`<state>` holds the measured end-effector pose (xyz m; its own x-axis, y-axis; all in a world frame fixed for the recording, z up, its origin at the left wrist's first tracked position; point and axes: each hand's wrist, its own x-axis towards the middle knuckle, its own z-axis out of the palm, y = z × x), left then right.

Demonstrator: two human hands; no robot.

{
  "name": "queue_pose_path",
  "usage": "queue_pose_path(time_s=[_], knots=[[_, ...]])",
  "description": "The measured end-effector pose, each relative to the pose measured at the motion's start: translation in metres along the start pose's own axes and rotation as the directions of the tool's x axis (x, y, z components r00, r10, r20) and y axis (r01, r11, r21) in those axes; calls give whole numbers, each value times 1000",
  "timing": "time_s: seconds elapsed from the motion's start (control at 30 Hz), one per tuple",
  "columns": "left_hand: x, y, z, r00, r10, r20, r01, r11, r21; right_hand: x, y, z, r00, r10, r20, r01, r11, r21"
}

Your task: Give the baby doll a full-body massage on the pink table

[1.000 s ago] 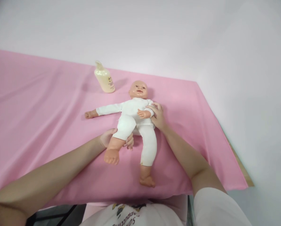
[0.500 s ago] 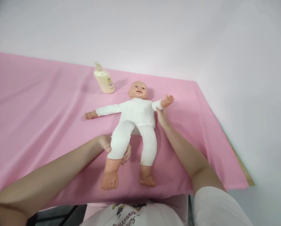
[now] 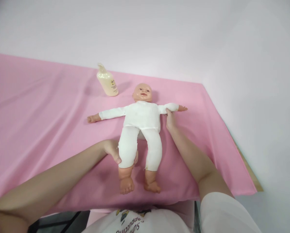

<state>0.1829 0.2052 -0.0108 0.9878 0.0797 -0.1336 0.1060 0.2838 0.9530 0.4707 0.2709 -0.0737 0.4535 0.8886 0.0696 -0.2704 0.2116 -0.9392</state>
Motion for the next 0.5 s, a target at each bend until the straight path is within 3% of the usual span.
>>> queue_pose_path(time_s=[0.1,0.2,0.37,0.43,0.5], knots=[[2,6,-1,977,-98,190,84,993,78,1,1,-1,1000,-14,19,15,999,-38],[3,6,-2,976,-47,215,44,999,18,-2,-2,2,1000,-4,-5,4,1000,-12],[5,-8,-2,974,187,128,-166,973,-159,-14,-15,10,999,-42,23,42,999,-21],[7,-14,-3,970,221,103,-201,964,-174,-19,-20,12,995,-80,53,84,994,-71],[8,-18,-4,977,212,-34,-215,965,-154,-23,-24,13,987,-138,80,148,980,-131]])
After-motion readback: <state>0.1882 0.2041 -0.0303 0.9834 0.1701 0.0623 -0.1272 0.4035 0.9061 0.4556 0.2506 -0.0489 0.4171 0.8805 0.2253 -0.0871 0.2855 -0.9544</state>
